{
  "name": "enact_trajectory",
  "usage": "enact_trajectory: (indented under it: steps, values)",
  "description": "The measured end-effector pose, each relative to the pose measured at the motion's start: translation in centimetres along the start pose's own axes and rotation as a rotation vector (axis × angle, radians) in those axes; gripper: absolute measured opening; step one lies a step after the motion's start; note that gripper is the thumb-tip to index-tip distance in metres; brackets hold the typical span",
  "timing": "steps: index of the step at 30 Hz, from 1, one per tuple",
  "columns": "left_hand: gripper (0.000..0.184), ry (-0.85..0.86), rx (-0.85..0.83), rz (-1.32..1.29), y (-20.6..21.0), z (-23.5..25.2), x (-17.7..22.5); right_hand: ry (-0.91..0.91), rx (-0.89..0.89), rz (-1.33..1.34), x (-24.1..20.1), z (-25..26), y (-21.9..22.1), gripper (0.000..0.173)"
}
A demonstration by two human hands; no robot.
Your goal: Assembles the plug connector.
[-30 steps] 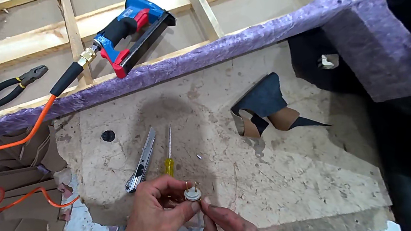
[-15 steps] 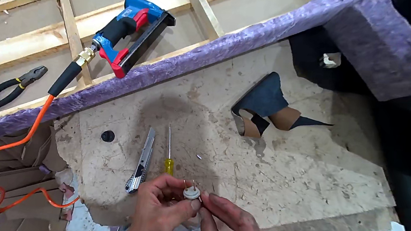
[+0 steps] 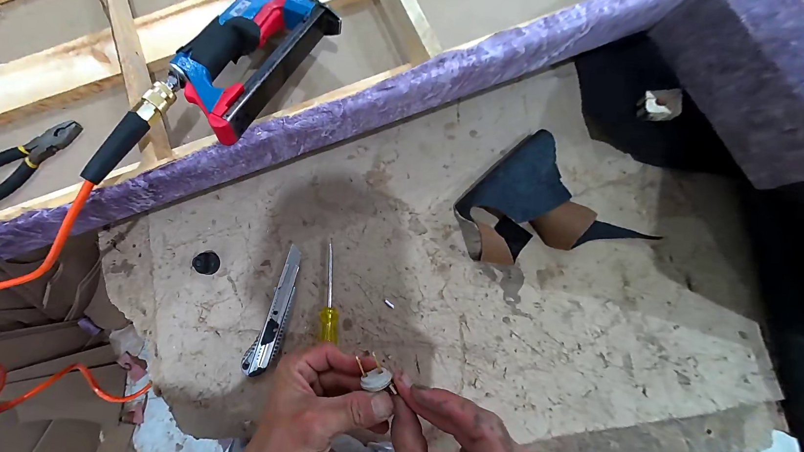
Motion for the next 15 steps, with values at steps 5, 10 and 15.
enact_trajectory:
  steps: [5, 10, 15]
  values:
    - [0.022, 0.085, 0.018, -0.028, -0.02, 0.26, 0.09, -0.036, -0.003, -0.064, -0.16, 0.19, 0.26, 0.010]
    - [0.021, 0.099, -0.008, -0.081, -0.31, 0.56, -0.55, -0.010, -0.016, -0.131, -0.13, 0.48, 0.26, 0.010]
    - [0.021, 0.129, -0.024, -0.070, -0.26, 0.37, -0.67, -0.054, -0.006, -0.178, -0.60, 0.37, 0.18, 0.009]
Point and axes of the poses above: each hand's wrist, its own z-axis towards the middle knuckle, its own y-axis out of the palm, x = y × z, the point moved 9 cm from there along z, towards the middle knuckle, and after that the axes turned 9 degrees about -y, right-handed, at the moved point
